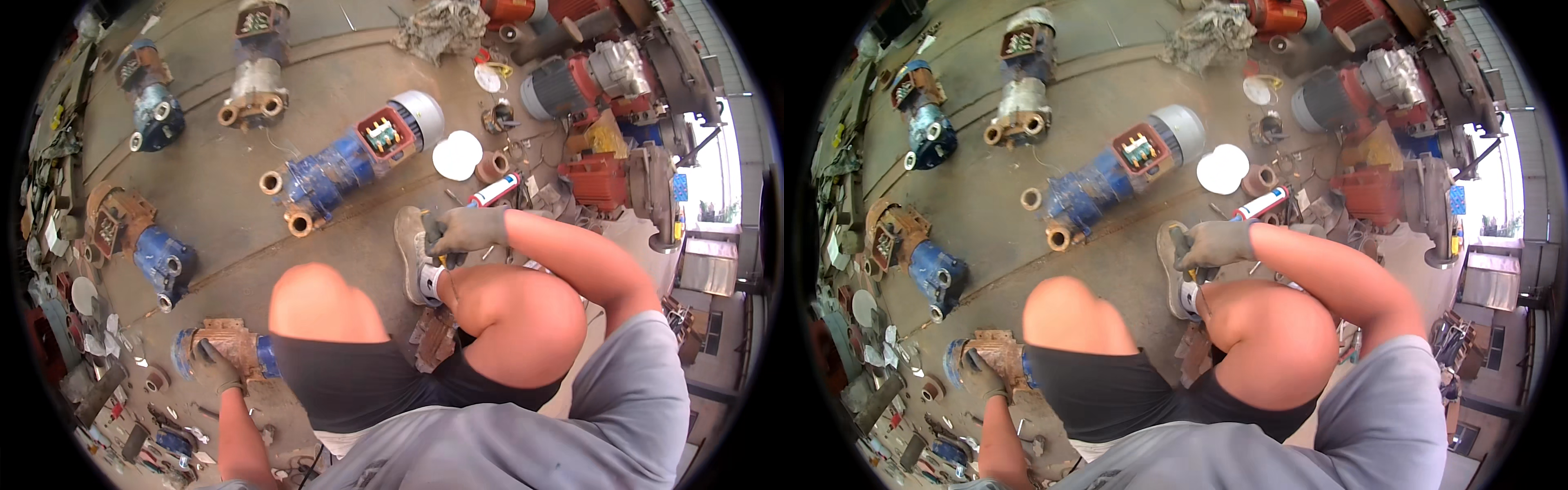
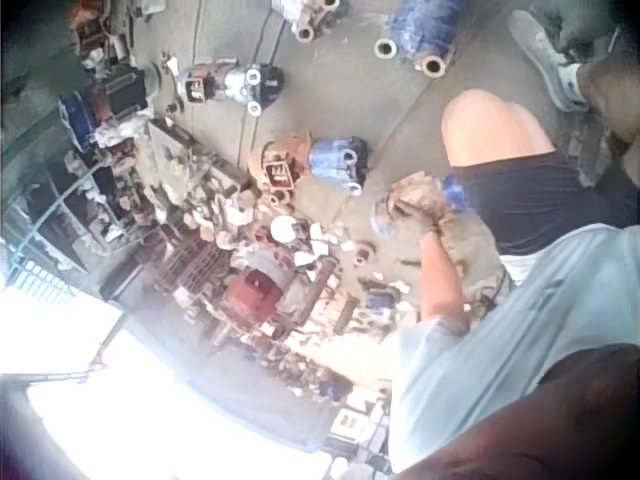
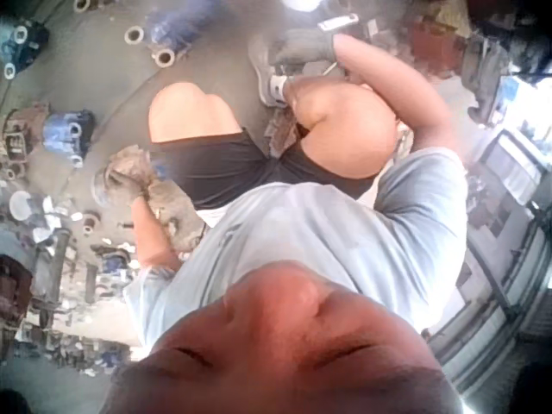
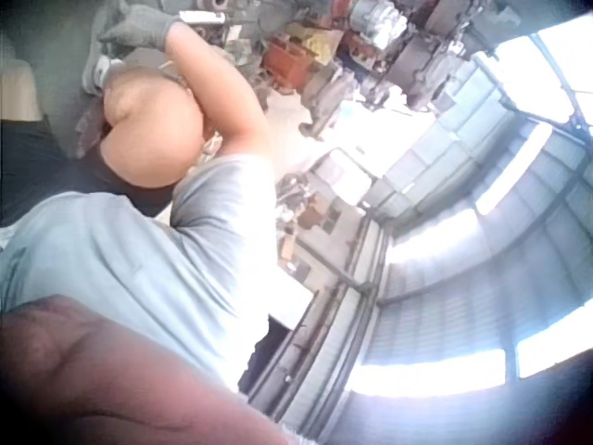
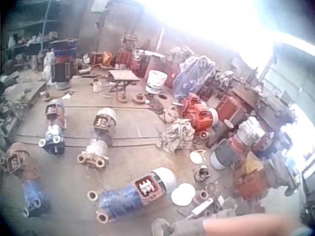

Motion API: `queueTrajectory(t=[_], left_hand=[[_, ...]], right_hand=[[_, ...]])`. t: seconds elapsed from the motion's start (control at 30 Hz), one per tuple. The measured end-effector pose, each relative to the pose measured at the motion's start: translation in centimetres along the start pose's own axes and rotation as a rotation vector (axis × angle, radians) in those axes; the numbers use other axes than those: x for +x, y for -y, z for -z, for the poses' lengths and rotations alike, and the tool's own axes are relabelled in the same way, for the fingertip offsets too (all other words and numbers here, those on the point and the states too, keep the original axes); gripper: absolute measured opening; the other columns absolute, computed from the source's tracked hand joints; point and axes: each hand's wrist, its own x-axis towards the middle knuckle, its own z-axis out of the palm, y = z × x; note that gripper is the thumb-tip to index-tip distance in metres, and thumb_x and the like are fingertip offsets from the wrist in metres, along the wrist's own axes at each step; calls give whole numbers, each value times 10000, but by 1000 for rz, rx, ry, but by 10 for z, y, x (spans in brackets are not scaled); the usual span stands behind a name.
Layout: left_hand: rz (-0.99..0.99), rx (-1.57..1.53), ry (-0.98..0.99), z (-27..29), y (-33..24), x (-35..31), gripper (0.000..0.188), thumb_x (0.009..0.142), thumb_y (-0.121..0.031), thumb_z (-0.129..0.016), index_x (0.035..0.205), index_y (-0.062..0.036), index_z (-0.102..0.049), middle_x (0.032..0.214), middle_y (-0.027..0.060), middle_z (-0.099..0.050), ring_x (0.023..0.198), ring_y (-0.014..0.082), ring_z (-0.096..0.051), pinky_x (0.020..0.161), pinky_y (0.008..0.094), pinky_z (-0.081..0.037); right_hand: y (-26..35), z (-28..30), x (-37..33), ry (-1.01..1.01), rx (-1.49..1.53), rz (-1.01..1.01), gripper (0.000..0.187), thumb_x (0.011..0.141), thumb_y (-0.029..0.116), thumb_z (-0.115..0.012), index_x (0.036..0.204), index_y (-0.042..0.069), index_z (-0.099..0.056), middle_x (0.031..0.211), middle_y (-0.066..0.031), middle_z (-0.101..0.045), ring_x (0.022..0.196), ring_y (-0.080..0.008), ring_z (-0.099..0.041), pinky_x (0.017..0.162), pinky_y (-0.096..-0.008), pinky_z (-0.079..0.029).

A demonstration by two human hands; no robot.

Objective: The person is cleaning several blue electric motors in a workshop. They use a screwdriver to remove the end caps and then wipe the motors with a cloth.

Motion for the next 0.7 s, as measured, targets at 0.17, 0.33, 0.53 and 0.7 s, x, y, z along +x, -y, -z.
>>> queueTrajectory(t=[0.17,0.33,0.53,0.7], left_hand=[[72,-165,113,-4,21,2,517,1150,-409,-478,1369,8,-691,1376,238,-700,1276,397,-637,1079,462,-492],[14,-137,200,-6,-28,10,457,1113,-374,-507,1325,-2,-666,1344,219,-686,1246,375,-627,1047,449,-482],[-187,-99,315,17,-201,-30,383,1056,-333,-536,1225,-7,-646,1257,208,-671,1162,373,-617,982,451,-468],[-435,-212,506,47,-361,-91,323,1008,-298,-561,1141,-11,-629,1184,199,-659,1092,372,-609,927,452,-457]], right_hand=[[-53,-17,94,-343,-274,375,372,868,293,-768,1045,-35,-757,1002,-271,-775,955,-448,-755,915,-492,-586],[-81,-22,136,-78,-87,357,344,909,290,-713,1046,-23,-754,949,-223,-784,900,-376,-770,811,-475,-595],[-87,-30,116,137,-277,328,342,908,295,-716,1038,-8,-807,988,-212,-805,906,-409,-776,830,-495,-600],[-118,-22,113,-347,-131,460,348,912,289,-724,1108,9,-789,1058,-214,-796,982,-408,-763,886,-490,-592]])
